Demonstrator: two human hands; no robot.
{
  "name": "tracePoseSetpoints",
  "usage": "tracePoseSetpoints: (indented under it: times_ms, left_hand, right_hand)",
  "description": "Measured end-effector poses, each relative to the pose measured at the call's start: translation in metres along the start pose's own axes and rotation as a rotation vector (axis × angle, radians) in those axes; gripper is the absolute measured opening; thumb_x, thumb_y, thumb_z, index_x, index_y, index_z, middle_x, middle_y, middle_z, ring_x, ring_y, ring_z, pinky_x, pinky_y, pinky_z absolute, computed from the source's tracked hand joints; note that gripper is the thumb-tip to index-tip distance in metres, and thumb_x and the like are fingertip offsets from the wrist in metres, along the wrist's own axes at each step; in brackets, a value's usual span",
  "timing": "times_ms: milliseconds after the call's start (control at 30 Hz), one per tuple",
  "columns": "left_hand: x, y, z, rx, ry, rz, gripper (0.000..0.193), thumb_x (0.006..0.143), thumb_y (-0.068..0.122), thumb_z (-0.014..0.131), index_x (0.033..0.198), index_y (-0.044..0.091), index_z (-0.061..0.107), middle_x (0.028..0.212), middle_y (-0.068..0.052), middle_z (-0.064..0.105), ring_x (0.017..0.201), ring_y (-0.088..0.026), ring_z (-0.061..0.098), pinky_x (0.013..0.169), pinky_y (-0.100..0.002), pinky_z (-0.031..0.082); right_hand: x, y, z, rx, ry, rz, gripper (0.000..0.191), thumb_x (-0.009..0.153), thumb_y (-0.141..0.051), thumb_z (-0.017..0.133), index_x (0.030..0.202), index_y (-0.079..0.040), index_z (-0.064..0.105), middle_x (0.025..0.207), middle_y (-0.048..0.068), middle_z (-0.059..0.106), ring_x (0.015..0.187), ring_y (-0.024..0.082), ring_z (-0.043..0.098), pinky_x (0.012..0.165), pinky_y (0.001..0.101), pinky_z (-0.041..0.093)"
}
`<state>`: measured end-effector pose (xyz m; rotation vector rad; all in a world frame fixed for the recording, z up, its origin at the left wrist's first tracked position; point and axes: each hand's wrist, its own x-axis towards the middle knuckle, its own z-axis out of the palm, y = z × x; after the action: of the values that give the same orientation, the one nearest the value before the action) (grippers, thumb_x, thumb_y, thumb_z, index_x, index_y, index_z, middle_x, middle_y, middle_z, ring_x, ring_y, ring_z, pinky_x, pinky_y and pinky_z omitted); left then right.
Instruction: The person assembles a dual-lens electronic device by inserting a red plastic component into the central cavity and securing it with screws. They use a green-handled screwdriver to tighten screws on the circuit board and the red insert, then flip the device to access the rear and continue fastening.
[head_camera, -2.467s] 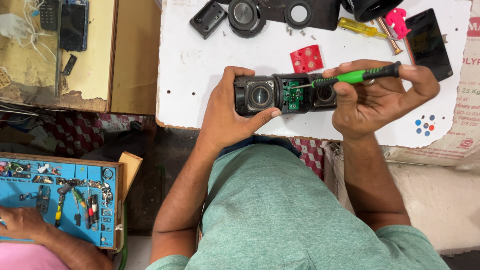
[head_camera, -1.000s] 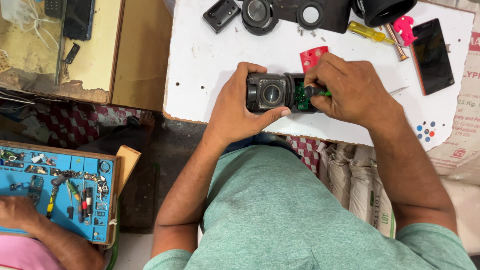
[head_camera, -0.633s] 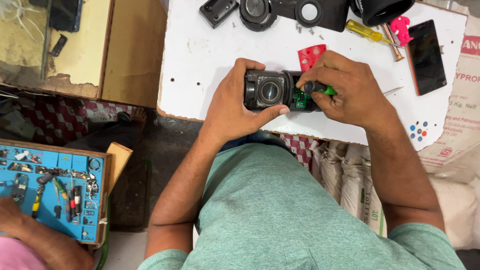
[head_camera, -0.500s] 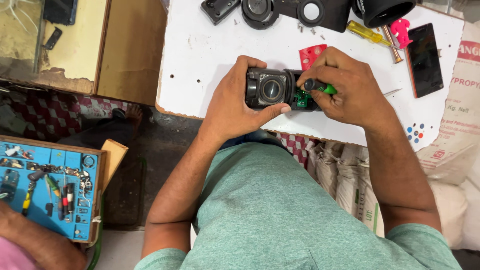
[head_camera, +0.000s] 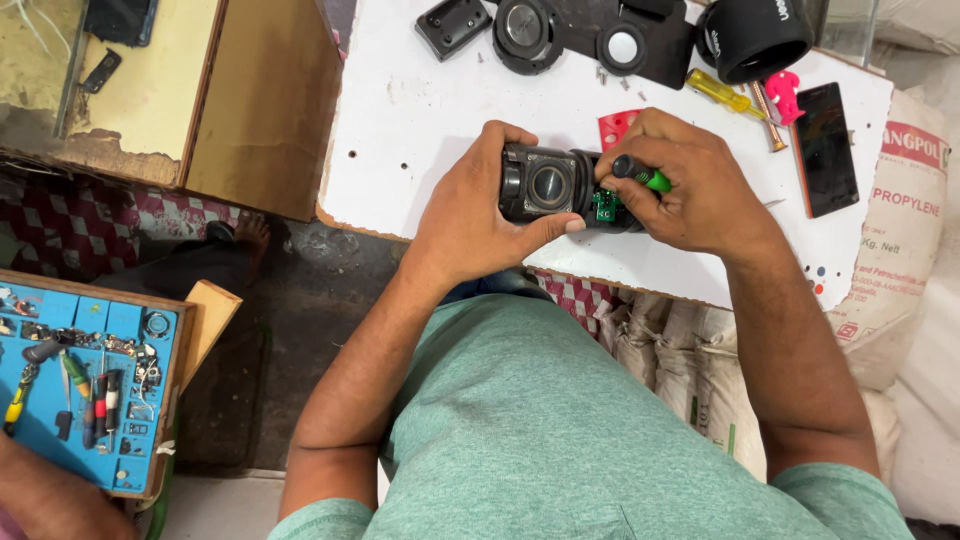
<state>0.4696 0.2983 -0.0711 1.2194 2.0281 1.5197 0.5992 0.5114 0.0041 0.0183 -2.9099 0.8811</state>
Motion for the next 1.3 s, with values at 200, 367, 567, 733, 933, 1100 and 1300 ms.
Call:
tracePoseSetpoints:
  times_ms: [200,367,567,733,933,1100,1300]
  left_hand:
    - [0.000,-0.001,-0.001,0.007,0.000,-0.003,0.088,0.079,0.061,0.085,0.129,-0.001,0.047,0.109,-0.022,0.067,0.095,-0.031,0.075,0.079,-0.041,0.060]
    - [0.000,-0.002,0.000,0.014,-0.006,-0.018,0.088,0.078,0.062,0.086,0.126,0.000,0.047,0.108,-0.022,0.068,0.095,-0.032,0.075,0.078,-0.041,0.061]
    - [0.002,-0.003,0.001,0.018,0.000,-0.022,0.089,0.079,0.064,0.084,0.127,-0.001,0.047,0.109,-0.023,0.068,0.097,-0.032,0.076,0.079,-0.042,0.061]
    - [0.002,-0.004,0.000,0.017,-0.006,-0.025,0.089,0.079,0.063,0.085,0.127,-0.001,0.046,0.107,-0.022,0.069,0.096,-0.031,0.076,0.080,-0.042,0.061]
    - [0.002,0.000,-0.001,-0.008,-0.002,-0.055,0.081,0.080,0.058,0.086,0.124,0.002,0.049,0.105,-0.019,0.069,0.096,-0.029,0.075,0.079,-0.039,0.061]
    - [0.003,0.006,-0.005,-0.013,0.001,-0.057,0.077,0.080,0.053,0.087,0.122,0.001,0.050,0.102,-0.018,0.070,0.093,-0.027,0.075,0.078,-0.038,0.060]
    - [0.003,0.007,-0.008,-0.025,-0.032,-0.089,0.077,0.080,0.052,0.087,0.123,0.001,0.049,0.100,-0.017,0.069,0.091,-0.026,0.074,0.076,-0.037,0.060]
  right_hand:
    - [0.002,0.004,0.003,-0.005,0.028,-0.057,0.019,0.090,-0.013,0.080,0.107,-0.007,0.073,0.096,0.009,0.064,0.087,0.023,0.065,0.075,0.0348,0.052]
    - [0.007,0.007,0.001,0.039,-0.010,-0.016,0.015,0.093,-0.013,0.080,0.106,-0.007,0.074,0.093,0.007,0.063,0.083,0.020,0.064,0.071,0.0341,0.051]
    - [0.009,0.003,0.001,0.028,-0.010,0.008,0.013,0.094,-0.011,0.078,0.105,-0.006,0.073,0.094,0.007,0.063,0.085,0.021,0.063,0.074,0.0341,0.050]
    - [0.012,0.004,0.001,0.036,-0.016,0.031,0.012,0.095,-0.007,0.077,0.102,0.000,0.070,0.093,0.009,0.061,0.083,0.022,0.062,0.074,0.0343,0.049]
    - [0.016,0.010,0.002,0.217,-0.033,0.043,0.011,0.097,-0.001,0.072,0.102,0.004,0.063,0.096,0.010,0.061,0.088,0.017,0.067,0.080,0.0307,0.055]
    - [0.015,0.008,0.003,0.177,-0.007,0.014,0.011,0.091,0.001,0.075,0.100,0.002,0.070,0.091,0.010,0.058,0.081,0.020,0.062,0.075,0.0330,0.052]
    - [0.012,0.003,0.009,0.042,0.069,0.022,0.019,0.089,-0.008,0.081,0.104,0.000,0.072,0.088,0.009,0.058,0.078,0.024,0.059,0.068,0.0361,0.047]
